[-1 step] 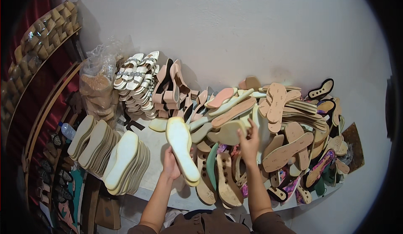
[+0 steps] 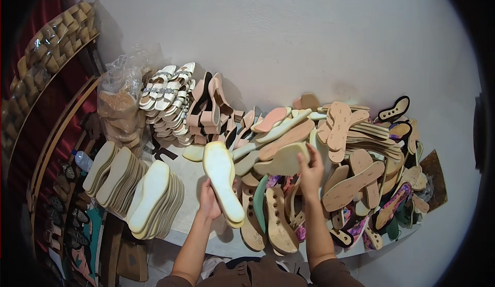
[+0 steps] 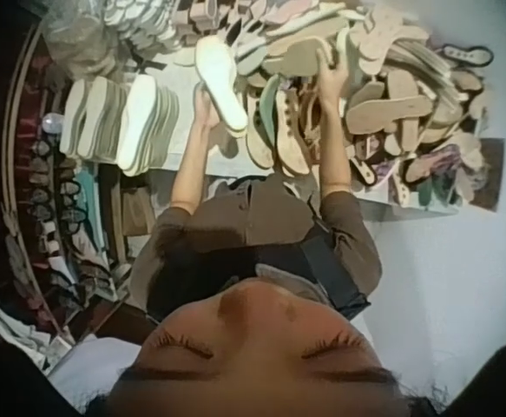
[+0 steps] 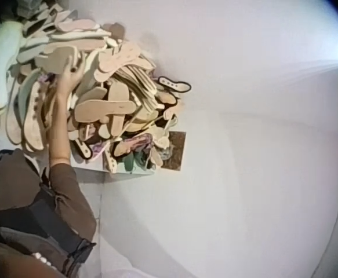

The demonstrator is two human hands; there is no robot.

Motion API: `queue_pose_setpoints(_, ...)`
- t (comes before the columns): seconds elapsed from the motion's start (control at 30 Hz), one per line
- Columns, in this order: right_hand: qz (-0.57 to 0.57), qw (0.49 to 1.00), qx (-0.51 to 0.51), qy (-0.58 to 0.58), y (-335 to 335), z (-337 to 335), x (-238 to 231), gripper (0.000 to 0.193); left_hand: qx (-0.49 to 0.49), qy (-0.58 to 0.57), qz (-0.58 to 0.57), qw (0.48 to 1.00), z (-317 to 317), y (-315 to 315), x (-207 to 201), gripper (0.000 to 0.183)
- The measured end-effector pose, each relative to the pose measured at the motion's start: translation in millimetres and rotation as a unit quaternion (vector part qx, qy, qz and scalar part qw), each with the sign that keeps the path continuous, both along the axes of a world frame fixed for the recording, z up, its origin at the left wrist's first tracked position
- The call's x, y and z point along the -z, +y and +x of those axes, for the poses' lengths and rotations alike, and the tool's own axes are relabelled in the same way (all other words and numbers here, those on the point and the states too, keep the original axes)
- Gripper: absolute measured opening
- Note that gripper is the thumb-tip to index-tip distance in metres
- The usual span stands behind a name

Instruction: Sorting and organizing various types of shoe soles on a workstation table.

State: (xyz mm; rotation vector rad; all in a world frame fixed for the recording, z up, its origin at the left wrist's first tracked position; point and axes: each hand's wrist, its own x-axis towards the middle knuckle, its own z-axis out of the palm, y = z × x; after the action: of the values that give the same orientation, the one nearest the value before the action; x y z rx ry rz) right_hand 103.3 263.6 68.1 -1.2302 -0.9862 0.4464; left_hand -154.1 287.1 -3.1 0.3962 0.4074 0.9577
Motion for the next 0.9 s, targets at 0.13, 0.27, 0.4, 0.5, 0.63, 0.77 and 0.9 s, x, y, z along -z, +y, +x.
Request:
queue_pose_setpoints(0.13, 0.116, 0.979, 0.001, 0.168, 21, 32, -11, 0.038, -0.006, -0.023, 0.002, 1.0, 3, 5, 2, 0.067)
queue_pose_setpoints(0.27, 0.144, 0.957, -0.041, 0.247, 25, 24, -25, 0.034, 0.045, -0.07, 0.013, 0.996, -6, 10, 27, 0.064)
queue_pose_setpoints(0.4, -0.012, 0.994, -0.062, 0.084, 28, -1, -2, 0.028, 0.047, 0.024, 0.013, 0.999, -7, 2, 27, 0.053)
queue_pose_setpoints(0.5, -0.02, 0.986, -0.16, -0.034, 32, -51, 33, 0.028, -0.043, 0.259, 0.096, 0.96, -16, -14, 27, 0.051)
queue_pose_setpoints(0.63, -0.092, 0.964, -0.184, -0.167, 32, -103, 63, 0.027, -0.016, 0.343, 0.067, 0.937, -46, -29, 48, 0.051)
queue_pose_setpoints(0.77, -0.179, 0.934, -0.227, -0.211, 39, -135, 103, 0.026, -0.033, 0.38, 0.039, 0.924, -70, -47, 59, 0.051)
queue_pose_setpoints(0.9, -0.23, 0.92, -0.182, -0.261, 34, -150, 136, 0.027, -0.05, 0.373, 0.052, 0.925, -87, -56, 74, 0.043)
